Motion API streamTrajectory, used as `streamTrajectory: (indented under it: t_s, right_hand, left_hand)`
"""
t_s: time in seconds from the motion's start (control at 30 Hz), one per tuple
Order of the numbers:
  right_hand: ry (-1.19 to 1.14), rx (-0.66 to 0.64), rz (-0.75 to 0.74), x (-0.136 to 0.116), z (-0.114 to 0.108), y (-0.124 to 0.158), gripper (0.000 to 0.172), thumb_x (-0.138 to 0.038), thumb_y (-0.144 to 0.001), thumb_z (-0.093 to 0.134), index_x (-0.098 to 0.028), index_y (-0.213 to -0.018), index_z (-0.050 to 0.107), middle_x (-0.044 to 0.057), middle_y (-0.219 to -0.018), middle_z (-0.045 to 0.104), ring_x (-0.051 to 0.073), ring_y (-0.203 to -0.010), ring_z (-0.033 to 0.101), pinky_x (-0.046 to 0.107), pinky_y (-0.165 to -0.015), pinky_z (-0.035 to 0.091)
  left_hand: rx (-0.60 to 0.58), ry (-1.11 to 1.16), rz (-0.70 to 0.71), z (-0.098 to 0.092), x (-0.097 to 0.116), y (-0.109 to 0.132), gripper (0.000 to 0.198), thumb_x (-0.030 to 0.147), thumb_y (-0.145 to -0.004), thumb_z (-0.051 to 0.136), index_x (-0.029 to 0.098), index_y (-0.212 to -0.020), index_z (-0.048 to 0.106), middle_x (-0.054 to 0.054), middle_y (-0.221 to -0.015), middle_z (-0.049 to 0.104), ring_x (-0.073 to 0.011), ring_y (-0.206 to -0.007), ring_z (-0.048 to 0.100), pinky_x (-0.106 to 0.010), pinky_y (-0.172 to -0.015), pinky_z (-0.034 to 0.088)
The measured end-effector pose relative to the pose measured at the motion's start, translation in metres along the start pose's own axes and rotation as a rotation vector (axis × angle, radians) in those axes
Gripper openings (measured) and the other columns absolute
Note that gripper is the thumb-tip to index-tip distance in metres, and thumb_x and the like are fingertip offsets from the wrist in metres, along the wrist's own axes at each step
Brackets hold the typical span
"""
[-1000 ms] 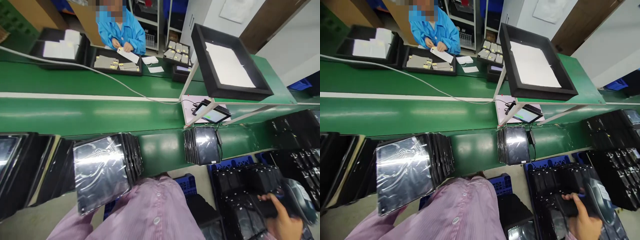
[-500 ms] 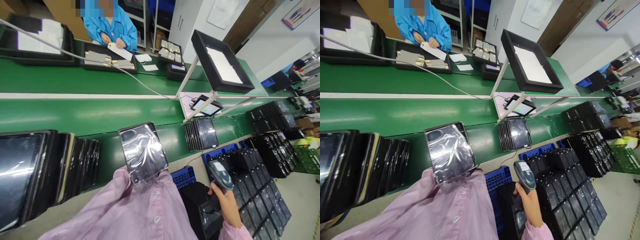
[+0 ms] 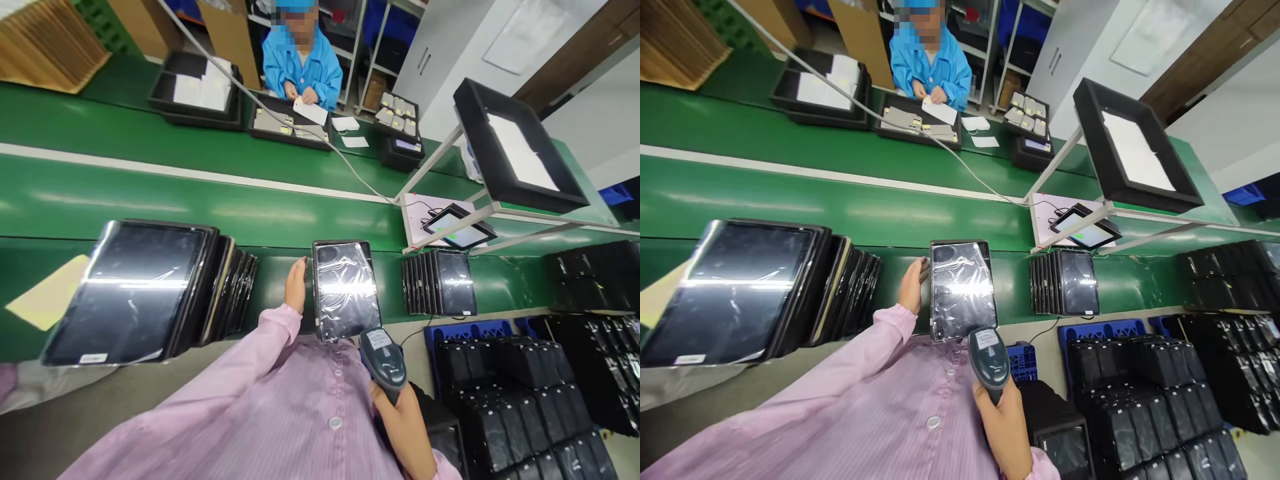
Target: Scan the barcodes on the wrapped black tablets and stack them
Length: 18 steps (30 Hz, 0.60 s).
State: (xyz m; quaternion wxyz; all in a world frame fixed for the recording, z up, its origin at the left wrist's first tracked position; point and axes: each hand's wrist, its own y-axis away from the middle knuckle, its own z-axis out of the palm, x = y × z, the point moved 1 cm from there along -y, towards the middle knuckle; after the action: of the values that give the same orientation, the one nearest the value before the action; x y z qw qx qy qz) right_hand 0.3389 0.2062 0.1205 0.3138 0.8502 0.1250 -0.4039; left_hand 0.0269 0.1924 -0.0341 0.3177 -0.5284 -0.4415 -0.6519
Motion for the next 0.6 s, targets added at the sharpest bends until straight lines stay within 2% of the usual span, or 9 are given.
streamTrajectory:
  t_s: [0.07, 0.13, 0.2, 0.3, 0.37, 0.47, 0.6]
  right_hand:
    - [0.012, -0.020, -0.007, -0.001, 0.004, 0.005, 0.039, -0.062, -0.083, 0.068, -0.024, -0.092, 0.075, 0.010, -0.097, 0.078, 0.031, -0.094, 0.072, 0.041, -0.088, 0.058]
    - [0.006, -0.042, -0.005, -0.001, 0.006, 0.005, 0.045, -0.062, -0.083, 0.068, -0.024, -0.106, 0.075, 0.011, -0.109, 0.078, 0.033, -0.104, 0.072, 0.043, -0.094, 0.057]
    - [-0.003, -0.025, 0.007, -0.004, 0.005, 0.000, 0.044, -0.063, -0.083, 0.068, -0.023, -0.100, 0.075, 0.012, -0.105, 0.078, 0.033, -0.099, 0.072, 0.043, -0.091, 0.057]
    - [-0.017, 0.004, 0.028, -0.016, -0.003, -0.016, 0.044, -0.067, -0.081, 0.068, -0.023, -0.084, 0.071, 0.010, -0.083, 0.076, 0.030, -0.078, 0.069, 0.040, -0.075, 0.057]
    - [-0.025, -0.015, 0.008, -0.032, -0.012, -0.031, 0.047, -0.070, -0.081, 0.068, -0.023, -0.085, 0.068, 0.007, -0.073, 0.071, 0.026, -0.069, 0.065, 0.038, -0.069, 0.054]
    - [-0.003, -0.077, -0.019, -0.060, -0.023, -0.053, 0.050, -0.069, -0.083, 0.067, -0.021, -0.095, 0.065, 0.006, -0.077, 0.070, 0.024, -0.070, 0.064, 0.037, -0.074, 0.053]
    - [0.054, -0.111, -0.020, -0.081, -0.027, -0.074, 0.052, -0.069, -0.086, 0.064, -0.019, -0.099, 0.062, 0.005, -0.077, 0.069, 0.022, -0.071, 0.063, 0.038, -0.077, 0.051]
  left_hand:
    - [0.006, -0.013, 0.037, -0.003, 0.018, -0.005, 0.053, 0.056, -0.096, 0.058, 0.022, -0.135, 0.065, -0.012, -0.141, 0.064, -0.0260, -0.129, 0.060, -0.041, -0.112, 0.046]
    - [-0.042, -0.075, 0.078, -0.004, 0.036, -0.009, 0.052, 0.050, -0.090, 0.067, 0.022, -0.133, 0.067, -0.011, -0.137, 0.066, -0.0257, -0.121, 0.063, -0.041, -0.110, 0.047]
    - [-0.090, -0.127, 0.085, -0.004, 0.049, -0.013, 0.052, 0.047, -0.087, 0.071, 0.022, -0.133, 0.068, -0.012, -0.135, 0.066, -0.0243, -0.112, 0.065, -0.040, -0.105, 0.049]
    - [-0.132, -0.171, 0.075, -0.004, 0.057, -0.017, 0.054, 0.045, -0.086, 0.072, 0.022, -0.135, 0.066, -0.011, -0.133, 0.064, -0.0209, -0.102, 0.065, -0.038, -0.099, 0.051]
    - [-0.144, -0.211, 0.077, -0.004, 0.058, -0.019, 0.056, 0.045, -0.086, 0.072, 0.022, -0.137, 0.065, -0.011, -0.131, 0.063, -0.0191, -0.096, 0.064, -0.036, -0.094, 0.052]
    - [-0.149, -0.271, 0.097, -0.005, 0.057, -0.020, 0.058, 0.043, -0.086, 0.073, 0.022, -0.140, 0.062, -0.011, -0.131, 0.061, -0.0191, -0.096, 0.064, -0.036, -0.090, 0.054]
    - [-0.156, -0.314, 0.205, -0.008, 0.056, -0.021, 0.061, 0.040, -0.086, 0.073, 0.024, -0.142, 0.057, -0.013, -0.140, 0.054, -0.0226, -0.110, 0.063, -0.038, -0.093, 0.056]
